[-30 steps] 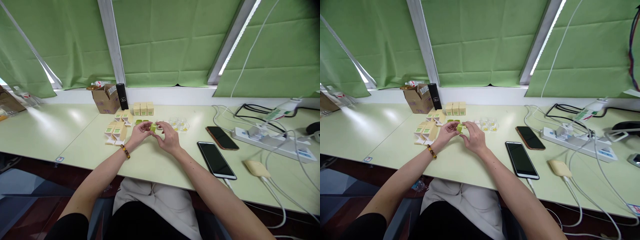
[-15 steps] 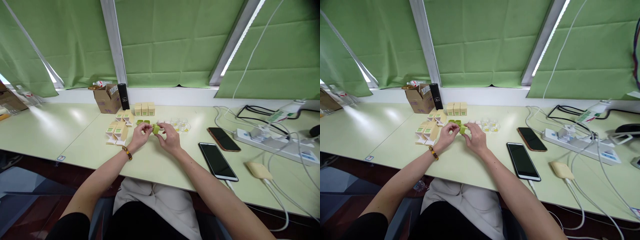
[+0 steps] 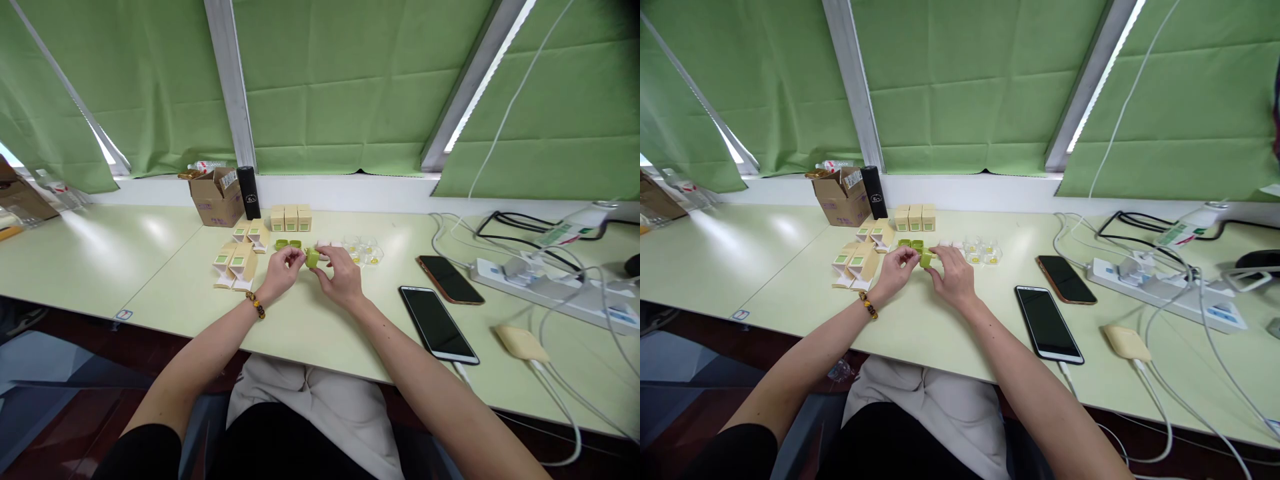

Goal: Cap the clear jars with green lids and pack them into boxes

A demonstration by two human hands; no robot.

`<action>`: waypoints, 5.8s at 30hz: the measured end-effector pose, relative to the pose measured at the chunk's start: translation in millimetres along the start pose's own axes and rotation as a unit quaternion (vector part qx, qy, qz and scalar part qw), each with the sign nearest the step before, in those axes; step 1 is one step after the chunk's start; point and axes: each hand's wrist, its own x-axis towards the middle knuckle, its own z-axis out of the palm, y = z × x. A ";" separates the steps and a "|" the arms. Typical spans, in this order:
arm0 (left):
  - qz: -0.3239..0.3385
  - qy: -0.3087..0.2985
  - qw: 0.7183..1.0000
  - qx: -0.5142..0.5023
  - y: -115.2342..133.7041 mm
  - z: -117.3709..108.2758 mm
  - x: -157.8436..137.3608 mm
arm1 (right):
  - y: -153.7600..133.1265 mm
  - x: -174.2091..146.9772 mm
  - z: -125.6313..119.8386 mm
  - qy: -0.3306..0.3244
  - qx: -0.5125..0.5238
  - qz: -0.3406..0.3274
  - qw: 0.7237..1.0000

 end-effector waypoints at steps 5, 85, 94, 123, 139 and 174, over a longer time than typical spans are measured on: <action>-0.016 0.005 1.000 -0.014 -3.2 -0.7 1.1 | -0.1 1.1 -0.2 0.004 0.003 0.004 1.000; 0.215 -0.001 0.968 0.129 -0.9 -6.5 -3.3 | 0.4 3.7 -0.8 0.009 0.085 -0.055 0.995; 0.117 0.050 0.989 0.071 -10.7 -3.3 -0.1 | -7.9 -0.5 -2.7 0.008 0.148 -0.058 0.987; 0.185 -0.126 0.959 0.171 -1.8 -8.2 -4.5 | 8.5 3.0 1.4 -0.068 0.254 0.171 0.950; -0.024 -0.055 0.993 -0.100 -26.7 -7.2 10.5 | 52.2 -4.1 -4.2 0.017 -0.146 0.126 0.981; -0.082 -0.027 0.969 -0.230 -21.5 -5.9 7.8 | 1.3 15.9 -9.4 0.032 0.595 0.406 0.693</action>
